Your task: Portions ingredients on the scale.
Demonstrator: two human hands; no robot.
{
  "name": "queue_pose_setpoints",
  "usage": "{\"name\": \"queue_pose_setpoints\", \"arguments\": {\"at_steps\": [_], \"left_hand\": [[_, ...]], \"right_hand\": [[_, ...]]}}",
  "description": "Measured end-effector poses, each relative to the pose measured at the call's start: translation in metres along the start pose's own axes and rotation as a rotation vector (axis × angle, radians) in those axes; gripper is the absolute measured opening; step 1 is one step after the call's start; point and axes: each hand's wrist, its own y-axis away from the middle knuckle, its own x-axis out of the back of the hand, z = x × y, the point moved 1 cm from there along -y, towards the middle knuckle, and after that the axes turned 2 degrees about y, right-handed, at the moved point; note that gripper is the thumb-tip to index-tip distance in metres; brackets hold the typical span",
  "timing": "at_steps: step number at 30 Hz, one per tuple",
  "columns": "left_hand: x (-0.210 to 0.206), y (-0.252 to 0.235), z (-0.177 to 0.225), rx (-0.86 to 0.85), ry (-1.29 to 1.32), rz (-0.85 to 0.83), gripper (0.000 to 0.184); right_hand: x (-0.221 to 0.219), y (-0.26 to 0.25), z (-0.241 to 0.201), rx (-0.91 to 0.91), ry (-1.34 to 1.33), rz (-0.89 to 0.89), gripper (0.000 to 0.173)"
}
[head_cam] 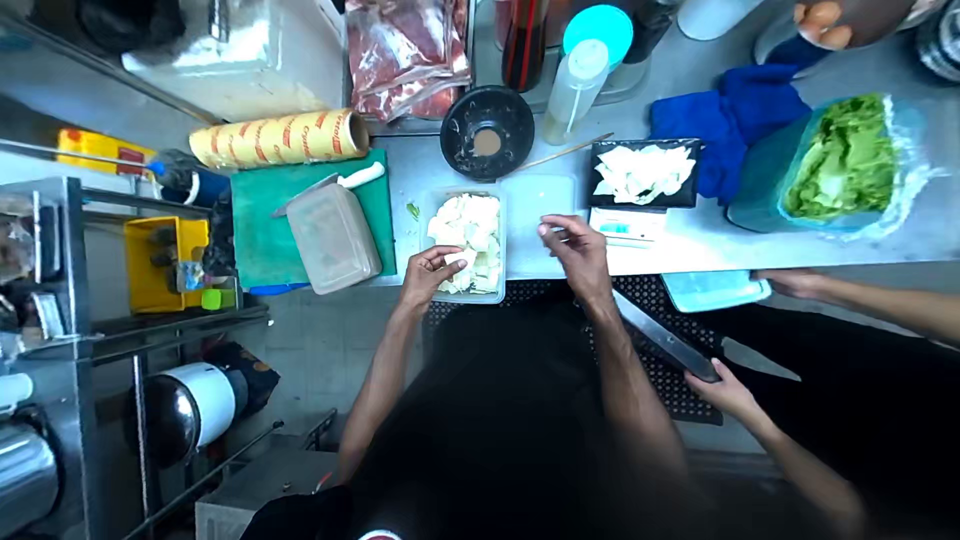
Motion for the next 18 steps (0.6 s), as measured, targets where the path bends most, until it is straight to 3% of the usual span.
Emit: {"name": "queue_pose_setpoints", "arguments": {"at_steps": [2,4,7,9,13,18], "left_hand": [[0.008,-0.003,0.002,0.003,0.157,-0.025,0.029],[0.014,-0.005,0.004,0.007,0.231,-0.071,0.027],[0.019,-0.003,0.010,-0.017,0.259,-0.151,0.029],[0.019,-0.003,0.012,-0.037,0.259,-0.171,0.029],[0.019,-0.005,0.007,-0.063,0.266,-0.126,0.026],[0.023,-0.006,-0.006,-0.067,0.393,-0.052,0.022]], "right_hand": [[-0.030,0.016,-0.015,-0.061,-0.024,-0.161,0.030],[-0.054,0.028,-0.023,-0.145,-0.060,-0.296,0.047],[-0.081,0.029,-0.032,-0.283,-0.187,-0.371,0.066],[-0.092,0.034,-0.032,-0.266,-0.252,-0.335,0.061],[-0.111,0.026,-0.033,-0.198,-0.320,-0.214,0.021],[-0.122,0.012,-0.031,-0.049,0.066,-0.030,0.017]]}}
